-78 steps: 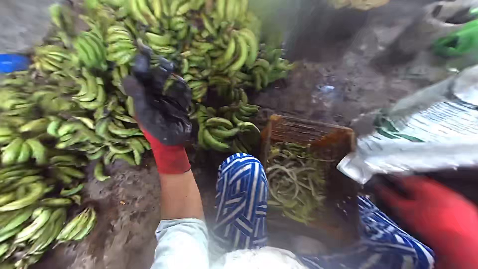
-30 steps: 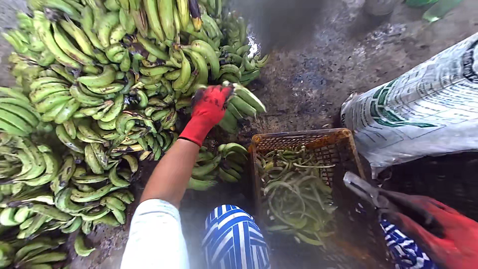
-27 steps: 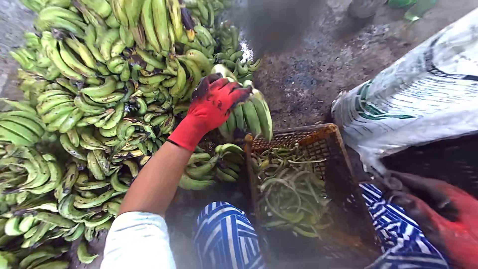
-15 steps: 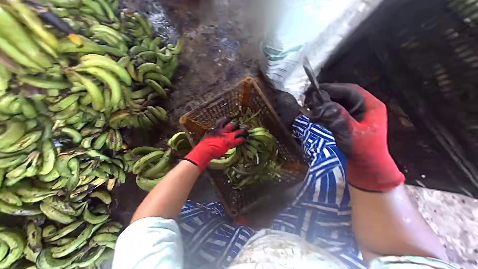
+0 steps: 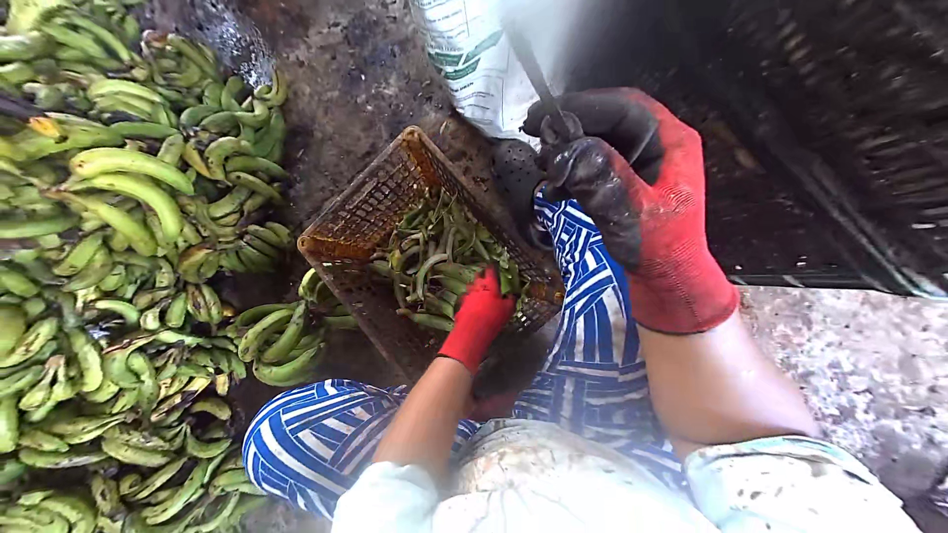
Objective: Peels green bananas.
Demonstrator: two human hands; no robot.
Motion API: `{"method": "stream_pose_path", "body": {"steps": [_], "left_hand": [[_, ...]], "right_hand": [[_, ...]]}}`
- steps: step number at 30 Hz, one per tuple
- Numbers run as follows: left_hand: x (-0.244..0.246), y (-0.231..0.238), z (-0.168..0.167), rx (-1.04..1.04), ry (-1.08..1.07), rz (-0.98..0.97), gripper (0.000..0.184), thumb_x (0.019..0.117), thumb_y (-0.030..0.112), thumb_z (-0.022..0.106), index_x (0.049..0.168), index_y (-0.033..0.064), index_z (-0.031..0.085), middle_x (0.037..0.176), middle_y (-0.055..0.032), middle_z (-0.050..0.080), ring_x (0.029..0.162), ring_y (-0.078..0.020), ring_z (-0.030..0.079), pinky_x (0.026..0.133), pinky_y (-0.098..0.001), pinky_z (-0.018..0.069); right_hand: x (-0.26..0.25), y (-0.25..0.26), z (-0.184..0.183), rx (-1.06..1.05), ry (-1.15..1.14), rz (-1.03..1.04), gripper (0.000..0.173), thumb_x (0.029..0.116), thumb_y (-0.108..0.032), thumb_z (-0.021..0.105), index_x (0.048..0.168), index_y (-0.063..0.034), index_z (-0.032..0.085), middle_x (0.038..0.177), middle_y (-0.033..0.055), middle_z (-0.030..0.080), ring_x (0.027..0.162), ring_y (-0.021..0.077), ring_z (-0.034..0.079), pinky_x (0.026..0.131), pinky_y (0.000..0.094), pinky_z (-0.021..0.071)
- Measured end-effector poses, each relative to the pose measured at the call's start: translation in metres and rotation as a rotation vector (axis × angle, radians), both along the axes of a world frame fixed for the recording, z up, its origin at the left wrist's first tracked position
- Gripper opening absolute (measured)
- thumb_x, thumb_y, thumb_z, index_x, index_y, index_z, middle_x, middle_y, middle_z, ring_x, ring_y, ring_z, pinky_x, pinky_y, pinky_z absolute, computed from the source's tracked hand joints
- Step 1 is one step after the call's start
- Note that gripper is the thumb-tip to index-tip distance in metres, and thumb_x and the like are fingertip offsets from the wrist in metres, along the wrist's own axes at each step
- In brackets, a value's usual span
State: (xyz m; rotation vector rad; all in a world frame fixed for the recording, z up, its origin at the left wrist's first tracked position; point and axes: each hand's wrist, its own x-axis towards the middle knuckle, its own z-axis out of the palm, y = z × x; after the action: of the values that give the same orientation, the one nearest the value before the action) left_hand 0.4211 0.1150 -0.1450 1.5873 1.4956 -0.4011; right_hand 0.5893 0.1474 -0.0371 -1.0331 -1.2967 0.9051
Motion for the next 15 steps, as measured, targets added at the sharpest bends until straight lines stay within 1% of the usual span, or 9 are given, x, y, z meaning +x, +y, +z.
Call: {"method": "stream_pose_path", "body": {"steps": [3, 5, 6, 7, 9, 11, 12, 14, 15], "left_hand": [[0.024, -0.017, -0.049, -0.019, 0.131, -0.181, 0.079, 0.0971, 0.039, 0.064, 0.16, 0.0091, 0.027, 0.159, -0.0288, 0.031, 0.145, -0.0507, 0.031, 0.112, -0.0695, 0.0293], [0.021, -0.016, -0.071, -0.027, 0.203, -0.29, 0.086, 0.0944, 0.041, 0.067, 0.161, 0.0103, 0.023, 0.163, -0.0257, 0.025, 0.146, -0.0501, 0.03, 0.11, -0.069, 0.0327], [0.019, -0.013, -0.075, -0.031, 0.221, -0.313, 0.088, 0.093, 0.039, 0.069, 0.162, 0.0107, 0.022, 0.163, -0.0248, 0.025, 0.145, -0.0499, 0.032, 0.109, -0.0687, 0.0354], [0.017, -0.007, -0.076, -0.02, 0.227, -0.304, 0.089, 0.0918, 0.037, 0.07, 0.162, 0.0102, 0.022, 0.162, -0.0247, 0.029, 0.142, -0.0494, 0.036, 0.107, -0.0678, 0.0381], [0.011, 0.008, -0.076, 0.038, 0.188, -0.171, 0.082, 0.0923, 0.035, 0.07, 0.159, 0.008, 0.03, 0.156, -0.0261, 0.037, 0.134, -0.0486, 0.046, 0.103, -0.0666, 0.0428], [0.0, 0.027, -0.072, 0.066, 0.146, -0.002, 0.077, 0.0957, 0.041, 0.066, 0.155, 0.0029, 0.034, 0.148, -0.0303, 0.045, 0.129, -0.0495, 0.052, 0.102, -0.067, 0.0453], [-0.008, 0.034, -0.067, 0.056, 0.145, 0.04, 0.074, 0.0968, 0.046, 0.063, 0.15, 0.0, 0.04, 0.14, -0.0314, 0.052, 0.126, -0.0488, 0.055, 0.1, -0.0672, 0.0463], [-0.013, 0.041, -0.047, -0.026, 0.186, 0.033, 0.069, 0.0992, 0.052, 0.056, 0.141, -0.0032, 0.048, 0.128, -0.0299, 0.061, 0.122, -0.0453, 0.059, 0.098, -0.0662, 0.047], [-0.01, 0.041, -0.037, -0.073, 0.207, 0.009, 0.067, 0.1003, 0.051, 0.054, 0.14, -0.0037, 0.049, 0.128, -0.0292, 0.061, 0.122, -0.0442, 0.059, 0.099, -0.0654, 0.0468]], "right_hand": [[0.0, -0.002, -0.002, -0.006, 0.001, 0.013, 0.032, 0.0981, -0.02, 0.065, 0.125, -0.0016, 0.065, 0.112, 0.0017, 0.07, 0.094, 0.006, 0.068, 0.084, 0.0246, 0.0598], [0.003, -0.002, -0.004, -0.031, -0.044, 0.012, 0.032, 0.0987, -0.018, 0.064, 0.126, -0.0024, 0.065, 0.113, 0.0022, 0.069, 0.097, 0.0052, 0.067, 0.087, 0.0234, 0.0578], [0.004, -0.002, -0.005, -0.04, -0.057, 0.01, 0.032, 0.0987, -0.018, 0.064, 0.126, -0.003, 0.066, 0.113, 0.002, 0.069, 0.097, 0.0049, 0.067, 0.087, 0.0231, 0.0576], [0.004, -0.001, -0.004, -0.041, -0.062, 0.007, 0.031, 0.0985, -0.019, 0.064, 0.126, -0.0036, 0.066, 0.113, 0.0014, 0.07, 0.096, 0.0043, 0.067, 0.086, 0.0226, 0.0576], [0.003, 0.001, -0.005, -0.024, -0.048, 0.007, 0.032, 0.099, -0.019, 0.063, 0.127, -0.0026, 0.065, 0.113, 0.0019, 0.07, 0.097, 0.0043, 0.067, 0.088, 0.023, 0.0574], [0.003, 0.003, -0.005, -0.019, -0.042, 0.004, 0.034, 0.0991, -0.022, 0.064, 0.127, -0.0025, 0.065, 0.113, 0.002, 0.07, 0.097, 0.0043, 0.067, 0.087, 0.0228, 0.0576], [0.003, 0.002, -0.006, -0.024, -0.051, 0.002, 0.035, 0.099, -0.024, 0.064, 0.127, -0.0029, 0.066, 0.113, 0.0022, 0.07, 0.097, 0.0045, 0.066, 0.086, 0.0231, 0.0573], [0.004, 0.002, -0.006, -0.03, -0.079, 0.002, 0.035, 0.099, -0.025, 0.065, 0.127, -0.0038, 0.067, 0.114, 0.0025, 0.069, 0.097, 0.0042, 0.066, 0.086, 0.0228, 0.0565], [0.004, 0.002, -0.005, -0.027, -0.079, 0.004, 0.034, 0.0991, -0.024, 0.065, 0.127, -0.0045, 0.067, 0.114, 0.002, 0.069, 0.096, 0.0036, 0.065, 0.085, 0.0216, 0.0565]]}}
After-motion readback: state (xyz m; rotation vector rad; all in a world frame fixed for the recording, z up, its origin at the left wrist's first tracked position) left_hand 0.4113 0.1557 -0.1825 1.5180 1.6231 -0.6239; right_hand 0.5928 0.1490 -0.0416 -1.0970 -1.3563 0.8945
